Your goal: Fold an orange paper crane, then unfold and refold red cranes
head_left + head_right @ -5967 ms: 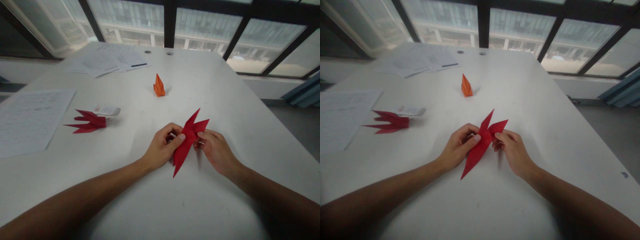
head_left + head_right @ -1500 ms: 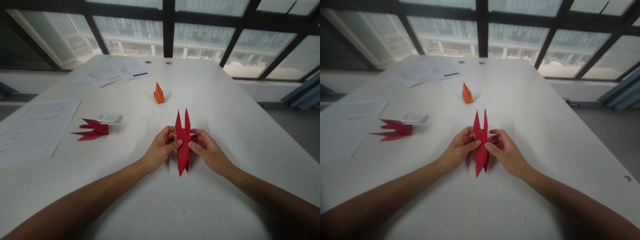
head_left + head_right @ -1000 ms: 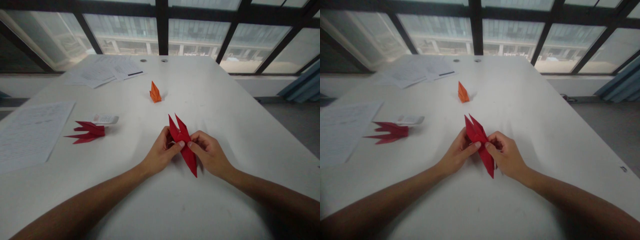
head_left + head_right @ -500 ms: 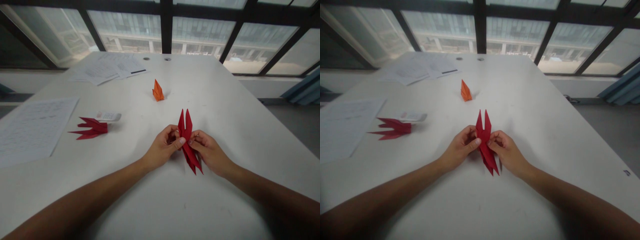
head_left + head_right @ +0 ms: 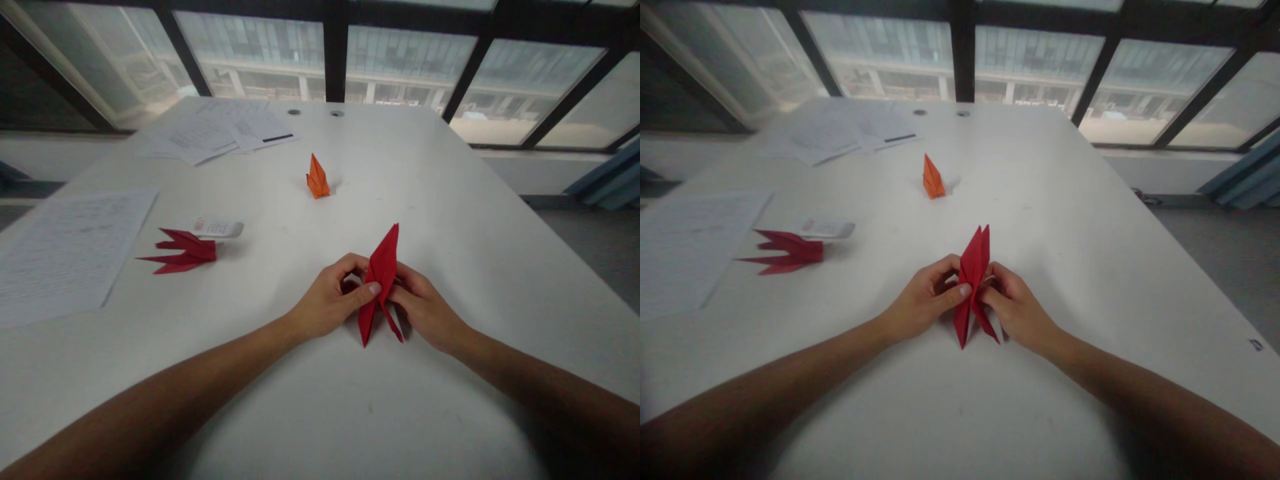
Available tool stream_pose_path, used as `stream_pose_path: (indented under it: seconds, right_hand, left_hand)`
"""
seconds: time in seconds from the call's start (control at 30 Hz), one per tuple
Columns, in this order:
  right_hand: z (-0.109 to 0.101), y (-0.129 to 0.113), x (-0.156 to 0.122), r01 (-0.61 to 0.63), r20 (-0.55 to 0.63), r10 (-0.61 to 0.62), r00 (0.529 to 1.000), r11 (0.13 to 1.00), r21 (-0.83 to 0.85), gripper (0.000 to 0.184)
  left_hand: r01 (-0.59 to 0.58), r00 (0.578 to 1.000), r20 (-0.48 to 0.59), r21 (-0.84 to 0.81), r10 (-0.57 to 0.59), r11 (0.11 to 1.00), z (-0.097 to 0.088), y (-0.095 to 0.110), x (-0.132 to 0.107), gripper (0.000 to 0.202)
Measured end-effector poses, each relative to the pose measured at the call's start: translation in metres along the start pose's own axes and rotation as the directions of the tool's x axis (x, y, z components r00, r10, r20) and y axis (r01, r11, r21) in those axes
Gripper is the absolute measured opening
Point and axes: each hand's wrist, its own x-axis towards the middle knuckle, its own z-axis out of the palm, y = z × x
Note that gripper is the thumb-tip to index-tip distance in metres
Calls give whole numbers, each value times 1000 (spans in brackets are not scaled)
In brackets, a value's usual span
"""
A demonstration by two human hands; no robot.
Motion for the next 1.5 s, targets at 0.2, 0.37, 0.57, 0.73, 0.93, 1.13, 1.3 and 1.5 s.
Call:
stream_pose_path:
  seconds: [0.2,0.37,0.57,0.73,0.93,1.13,1.3,1.5]
  right_hand:
    - [-4,0,-1,36,-2,-36,999,999,6,11]
    - [-4,-1,-5,78,-25,-82,996,988,-130,28]
    - [-3,-2,-3,84,-60,-95,994,982,-171,8]
    - [-2,-7,-3,100,-81,-108,991,989,-105,6]
    - [-3,-8,-3,58,-13,-60,998,989,-135,22]
    - [-5,-6,1,-3,-4,3,1000,995,-105,17]
    - [-4,-9,-1,-74,83,76,994,997,-28,28]
    - [-5,-7,-2,-85,70,88,994,996,-33,38]
  left_hand:
    - [-6,993,-121,-37,1,999,2,-4,1,28]
    - [13,985,-170,-31,-18,999,6,-6,0,27]
    - [4,993,-118,-77,-13,997,3,-5,0,27]
    - [-9,998,-62,-143,0,990,3,-4,3,26]
    - [-33,988,-155,-114,16,993,5,-5,4,23]
    - [-44,986,-163,-170,15,985,2,-8,5,20]
    - [-72,970,-241,-221,17,973,0,-14,8,21]
    - [-77,954,-300,-241,1,968,0,-14,8,19]
